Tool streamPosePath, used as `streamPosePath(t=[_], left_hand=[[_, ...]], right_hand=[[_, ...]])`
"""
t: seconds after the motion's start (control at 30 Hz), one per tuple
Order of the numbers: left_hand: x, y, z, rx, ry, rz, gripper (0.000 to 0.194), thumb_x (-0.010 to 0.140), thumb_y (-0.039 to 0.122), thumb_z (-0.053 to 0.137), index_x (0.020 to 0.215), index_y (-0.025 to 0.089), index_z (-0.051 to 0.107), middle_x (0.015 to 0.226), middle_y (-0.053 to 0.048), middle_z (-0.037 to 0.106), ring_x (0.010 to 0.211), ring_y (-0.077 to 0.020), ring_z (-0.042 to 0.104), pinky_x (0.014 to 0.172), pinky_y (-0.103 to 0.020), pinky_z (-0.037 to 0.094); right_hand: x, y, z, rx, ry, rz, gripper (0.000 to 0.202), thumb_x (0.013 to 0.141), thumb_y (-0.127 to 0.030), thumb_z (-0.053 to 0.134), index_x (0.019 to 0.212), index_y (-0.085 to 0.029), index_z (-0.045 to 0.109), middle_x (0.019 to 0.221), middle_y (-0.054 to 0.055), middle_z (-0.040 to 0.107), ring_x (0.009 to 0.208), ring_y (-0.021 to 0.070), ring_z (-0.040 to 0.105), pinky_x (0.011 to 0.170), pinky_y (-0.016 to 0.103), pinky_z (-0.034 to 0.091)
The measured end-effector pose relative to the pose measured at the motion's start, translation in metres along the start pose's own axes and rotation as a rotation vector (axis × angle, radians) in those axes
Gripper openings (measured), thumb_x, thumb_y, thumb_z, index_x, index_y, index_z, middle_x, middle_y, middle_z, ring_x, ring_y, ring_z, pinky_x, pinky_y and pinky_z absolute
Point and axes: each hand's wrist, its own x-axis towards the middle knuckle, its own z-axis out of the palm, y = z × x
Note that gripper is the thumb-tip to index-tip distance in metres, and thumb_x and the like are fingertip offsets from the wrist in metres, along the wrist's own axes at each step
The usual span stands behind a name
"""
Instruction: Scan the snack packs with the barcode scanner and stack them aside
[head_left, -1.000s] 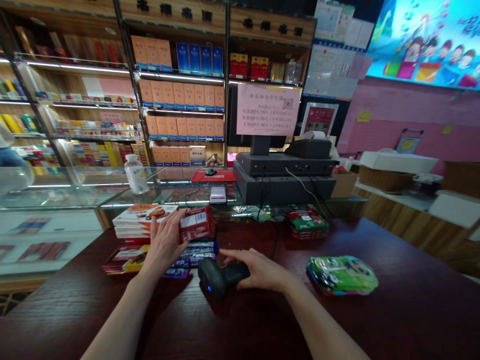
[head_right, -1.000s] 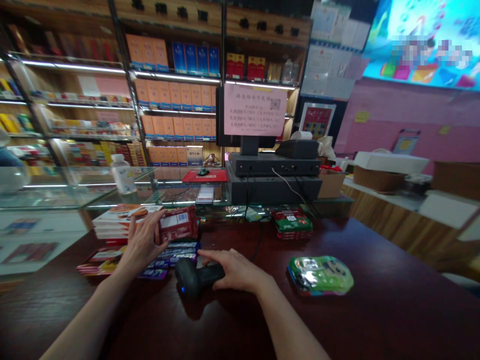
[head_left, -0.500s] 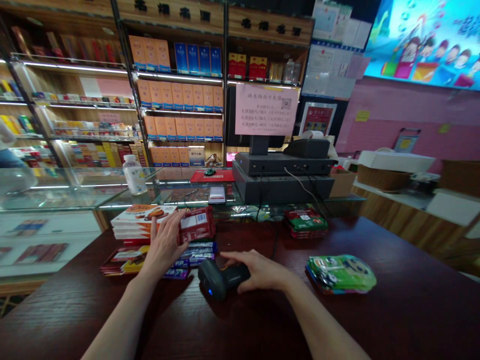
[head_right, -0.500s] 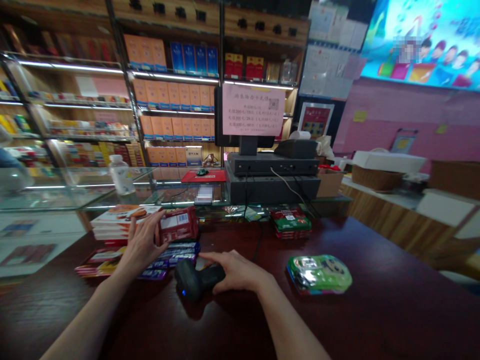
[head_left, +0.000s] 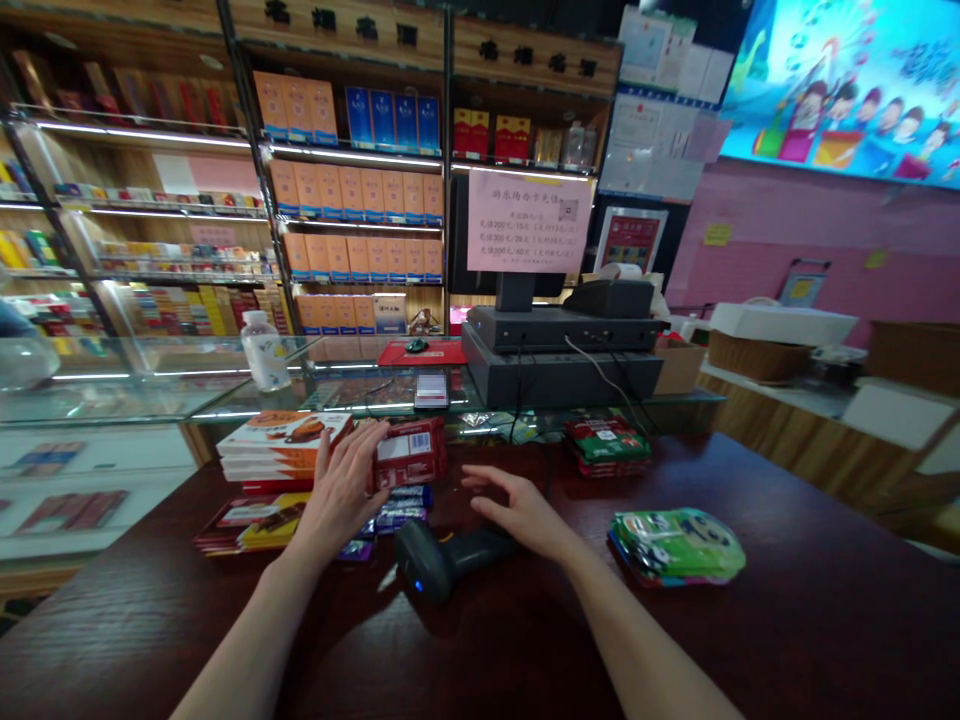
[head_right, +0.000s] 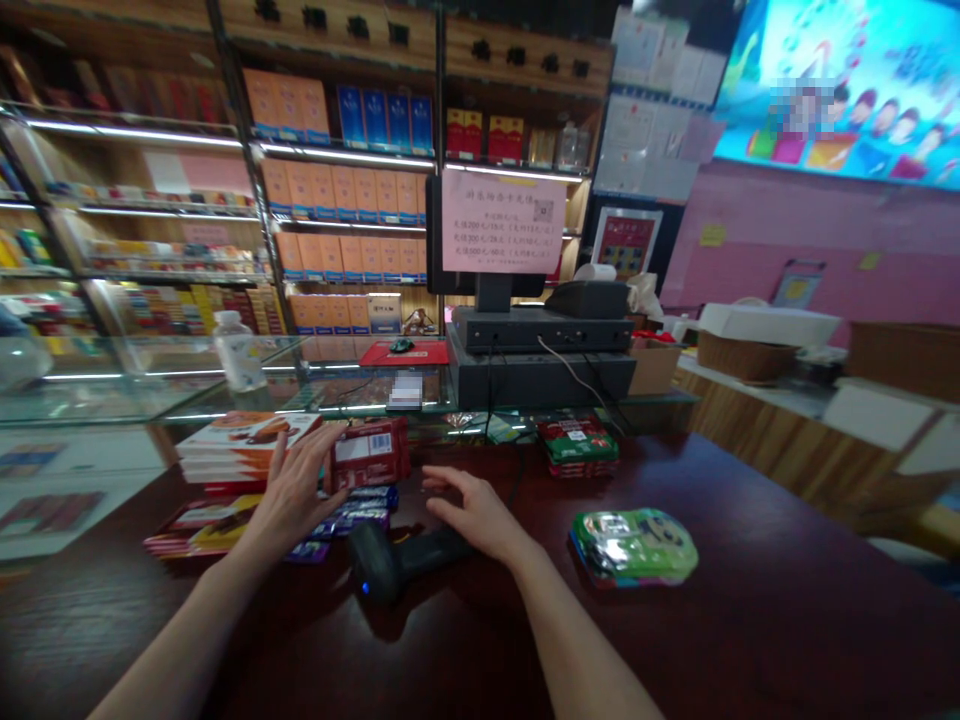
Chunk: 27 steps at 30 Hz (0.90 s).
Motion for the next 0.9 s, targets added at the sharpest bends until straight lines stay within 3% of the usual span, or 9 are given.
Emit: streamPosePath(t=[0.17,0.37,0.57,0.73,0.9], left_hand=[[0.005,0.009,-0.003,-0.016,-0.010,0.041,0.079,0.084,0.019,0.061,0.154,0.024,0.025,0.149,-0.013,0.052,0.141,-0.0294,0.045,0.124,-0.058,0.008],[0.010,0.023,-0.008,-0.030,-0.020,0.099,0.081,0.085,0.017,0.061,0.155,0.023,0.021,0.149,-0.013,0.053,0.143,-0.0290,0.042,0.125,-0.058,0.008],[0.010,0.028,-0.006,-0.067,-0.068,0.124,0.085,0.085,0.015,0.061,0.157,0.024,0.017,0.151,-0.012,0.050,0.145,-0.0290,0.039,0.124,-0.060,0.009],[0.010,0.028,-0.005,-0.119,-0.051,0.120,0.081,0.087,0.017,0.061,0.156,0.026,0.021,0.153,-0.014,0.048,0.146,-0.0290,0.038,0.124,-0.061,0.011],[0.010,0.025,-0.002,-0.205,0.017,0.076,0.076,0.090,0.026,0.061,0.155,0.026,0.021,0.157,-0.017,0.041,0.147,-0.0297,0.037,0.122,-0.061,0.020]], right_hand=[[0.005,0.000,0.008,0.059,0.159,-0.019,0.050,0.090,-0.032,0.064,0.138,-0.025,0.056,0.129,0.009,0.069,0.121,0.0236,0.064,0.109,0.045,0.044],[0.015,0.000,0.021,0.277,0.233,-0.003,0.064,0.085,-0.039,0.068,0.144,-0.025,0.047,0.129,0.009,0.068,0.117,0.0237,0.065,0.106,0.042,0.047],[0.025,0.000,0.025,0.411,0.299,0.063,0.050,0.077,-0.044,0.074,0.120,-0.022,0.063,0.095,0.005,0.074,0.092,0.0245,0.071,0.084,0.038,0.055],[0.024,-0.006,0.021,0.448,0.322,0.087,0.041,0.071,-0.047,0.080,0.101,-0.022,0.066,0.088,0.003,0.074,0.083,0.0238,0.070,0.080,0.037,0.056],[0.024,-0.014,0.019,0.460,0.347,0.078,0.042,0.069,-0.050,0.081,0.095,-0.022,0.064,0.091,0.004,0.074,0.084,0.0245,0.071,0.078,0.037,0.057]])
